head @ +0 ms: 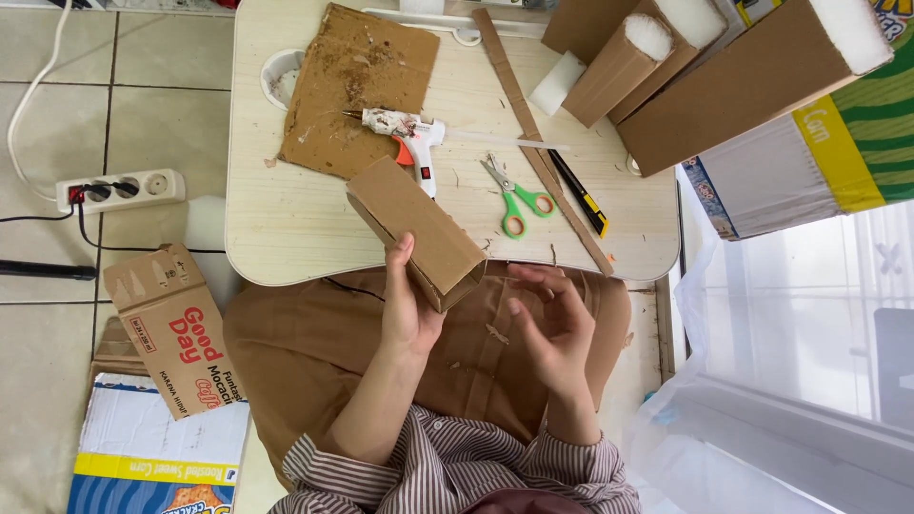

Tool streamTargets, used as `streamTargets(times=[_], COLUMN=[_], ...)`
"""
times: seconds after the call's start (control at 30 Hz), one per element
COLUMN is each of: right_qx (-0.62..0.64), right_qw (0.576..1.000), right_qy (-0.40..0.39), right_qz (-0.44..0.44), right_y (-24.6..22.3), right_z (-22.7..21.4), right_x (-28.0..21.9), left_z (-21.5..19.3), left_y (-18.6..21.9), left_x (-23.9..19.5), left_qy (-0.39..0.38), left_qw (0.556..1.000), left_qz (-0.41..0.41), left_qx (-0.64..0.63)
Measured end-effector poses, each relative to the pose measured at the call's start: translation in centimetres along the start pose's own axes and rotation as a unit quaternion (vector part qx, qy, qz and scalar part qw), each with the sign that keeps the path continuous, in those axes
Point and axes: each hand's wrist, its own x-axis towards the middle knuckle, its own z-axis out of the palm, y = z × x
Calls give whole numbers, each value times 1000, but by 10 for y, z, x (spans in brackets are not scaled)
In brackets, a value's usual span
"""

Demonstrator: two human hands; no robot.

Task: Assembling a cardboard box with foam inserts using a hot glue gun and scissors.

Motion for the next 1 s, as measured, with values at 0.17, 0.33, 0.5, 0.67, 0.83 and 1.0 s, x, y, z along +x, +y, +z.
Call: streamTargets(times=[0.17, 0.33, 0.5, 0.67, 0.83, 1.0], right_qx=[-155, -245, -240, -147, -85, 61], right_qw=[977, 908, 905, 963, 981, 964], right_qy=[0, 49, 5, 167, 153, -255], right_qz=[-150, -337, -351, -151, 78, 41], right_y=[4, 15, 14, 46, 41, 24], right_z=[16, 35, 24, -18, -8, 22], right_x=[16, 40, 43, 21, 7, 28], left_z=[12, 16, 13, -2, -12, -13], left_y=[2, -1, 1, -11, -13, -4], left_x=[-9, -15, -9, 3, 4, -13], left_qy=[27, 44, 82, 79, 48, 19], left_qw=[1000, 999, 990, 935, 895, 902], left_qz=[12, 27, 104, 289, 322, 302], left_qx=[3, 6, 45, 189, 304, 307])
